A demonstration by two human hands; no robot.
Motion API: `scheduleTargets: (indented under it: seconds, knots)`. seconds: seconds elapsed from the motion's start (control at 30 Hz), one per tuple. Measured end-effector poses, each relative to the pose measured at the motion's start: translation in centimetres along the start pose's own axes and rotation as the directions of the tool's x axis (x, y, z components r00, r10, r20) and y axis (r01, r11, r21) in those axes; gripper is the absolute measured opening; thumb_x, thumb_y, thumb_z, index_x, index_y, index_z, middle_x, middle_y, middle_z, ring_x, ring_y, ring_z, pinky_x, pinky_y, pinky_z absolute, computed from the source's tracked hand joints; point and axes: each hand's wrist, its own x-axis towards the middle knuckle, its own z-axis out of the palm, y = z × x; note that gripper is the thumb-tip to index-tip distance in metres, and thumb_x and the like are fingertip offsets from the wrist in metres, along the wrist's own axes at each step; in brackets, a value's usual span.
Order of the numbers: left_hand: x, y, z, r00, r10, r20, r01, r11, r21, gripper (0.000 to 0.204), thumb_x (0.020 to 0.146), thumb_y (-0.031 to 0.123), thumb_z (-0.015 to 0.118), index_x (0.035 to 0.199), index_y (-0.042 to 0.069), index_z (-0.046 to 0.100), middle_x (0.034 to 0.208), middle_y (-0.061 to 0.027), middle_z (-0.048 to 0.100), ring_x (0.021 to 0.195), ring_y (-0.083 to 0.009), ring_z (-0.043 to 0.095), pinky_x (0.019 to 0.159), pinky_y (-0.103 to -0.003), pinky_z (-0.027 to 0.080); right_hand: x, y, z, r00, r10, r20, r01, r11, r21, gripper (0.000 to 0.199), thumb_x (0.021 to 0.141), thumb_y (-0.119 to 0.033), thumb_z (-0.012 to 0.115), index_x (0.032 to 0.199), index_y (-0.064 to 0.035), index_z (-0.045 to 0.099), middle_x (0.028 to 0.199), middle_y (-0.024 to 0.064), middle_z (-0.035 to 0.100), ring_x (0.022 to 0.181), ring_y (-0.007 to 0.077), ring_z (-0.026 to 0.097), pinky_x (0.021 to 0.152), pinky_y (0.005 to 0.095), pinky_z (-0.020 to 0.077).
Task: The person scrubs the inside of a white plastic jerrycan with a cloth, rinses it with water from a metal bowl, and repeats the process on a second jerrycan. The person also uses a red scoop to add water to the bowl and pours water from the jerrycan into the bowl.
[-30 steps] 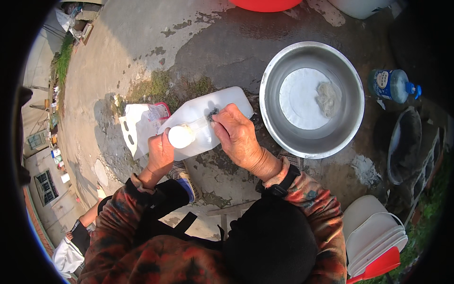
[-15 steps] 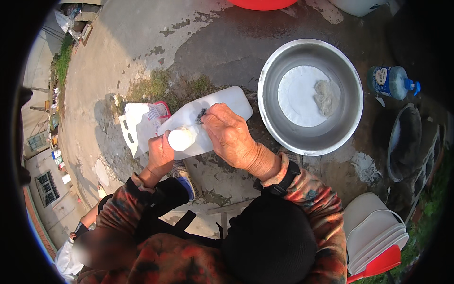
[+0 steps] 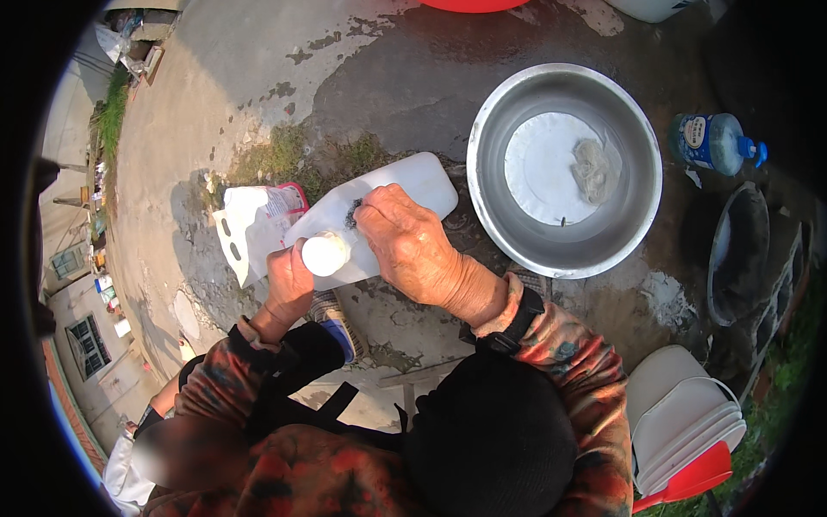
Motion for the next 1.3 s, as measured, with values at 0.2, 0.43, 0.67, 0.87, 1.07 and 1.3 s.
scheduleTargets:
  seconds: [0.2, 0.43, 0.67, 0.87, 1.07, 1.3]
  knots:
    - [0.0, -0.2, 0.0, 1.000, -0.015, -0.007, 0.015, 1.000, 0.013, 0.035, 0.106, 0.016, 0.045, 0.084, -0.003, 0.065, 0.069, -0.0218, 0.062, 0.066, -0.0429, 0.064, 0.060, -0.043, 0.049, 0.0, 0.0, -0.1, 0.978, 0.210, -0.012, -0.210, 0.977, -0.031, 0.021, 0.076, 0.010, 0.068, 0.095, 0.0038, 0.062, 0.092, 0.0145, 0.056, 0.087, 0.0334, 0.061, 0.074, 0.0406, 0.0547]
    - [0.4, -0.5, -0.2, 0.998, -0.061, 0.019, 0.061, 0.998, 0.035, 0.040, 0.109, 0.021, 0.042, 0.096, -0.007, 0.067, 0.076, -0.0149, 0.069, 0.071, -0.0242, 0.064, 0.065, -0.036, 0.050, -0.4, -0.4, 0.1, 0.988, 0.153, -0.021, -0.154, 0.986, -0.057, 0.026, 0.073, 0.011, 0.068, 0.097, 0.0049, 0.064, 0.093, 0.0148, 0.057, 0.086, 0.0326, 0.061, 0.072, 0.0394, 0.0552]
    - [0.4, 0.2, -0.3, 0.999, -0.049, -0.021, 0.049, 0.998, 0.024, 0.034, 0.106, 0.017, 0.046, 0.086, -0.004, 0.065, 0.071, -0.0231, 0.063, 0.066, -0.0440, 0.064, 0.059, -0.043, 0.048, -0.7, -0.8, 0.0, 0.999, 0.054, -0.002, -0.054, 0.992, -0.113, 0.031, 0.068, 0.010, 0.068, 0.099, 0.0060, 0.064, 0.097, 0.0150, 0.057, 0.085, 0.0320, 0.060, 0.070, 0.0401, 0.0556]
    - [0.2, 0.2, -0.4, 0.998, -0.053, -0.015, 0.054, 0.998, 0.027, 0.034, 0.106, 0.017, 0.046, 0.088, -0.005, 0.066, 0.070, -0.0224, 0.063, 0.064, -0.0418, 0.064, 0.060, -0.042, 0.049, -1.0, -0.6, 0.1, 0.989, 0.140, -0.040, -0.144, 0.981, -0.132, 0.034, 0.066, 0.012, 0.068, 0.100, 0.0078, 0.064, 0.094, 0.0157, 0.057, 0.088, 0.0323, 0.062, 0.072, 0.0397, 0.0569]
    - [0.2, -0.1, -0.3, 0.994, -0.104, 0.015, 0.104, 0.995, -0.005, 0.036, 0.107, 0.017, 0.043, 0.088, -0.005, 0.066, 0.070, -0.0216, 0.064, 0.063, -0.0381, 0.065, 0.060, -0.041, 0.049, -1.2, -0.3, 0.1, 0.977, 0.200, -0.074, -0.206, 0.974, -0.091, 0.030, 0.069, 0.012, 0.068, 0.098, 0.0074, 0.065, 0.096, 0.0162, 0.058, 0.086, 0.0323, 0.062, 0.073, 0.0399, 0.0558]
    - [0.1, 0.0, -0.2, 0.998, -0.066, 0.000, 0.066, 0.998, 0.009, 0.032, 0.105, 0.015, 0.044, 0.087, -0.002, 0.065, 0.073, -0.0223, 0.064, 0.069, -0.0433, 0.065, 0.060, -0.044, 0.050, -0.7, -0.1, 0.2, 0.949, 0.312, -0.040, -0.315, 0.945, -0.087, 0.029, 0.073, 0.012, 0.069, 0.102, 0.0081, 0.066, 0.100, 0.0162, 0.059, 0.086, 0.0329, 0.064, 0.071, 0.0393, 0.0568]
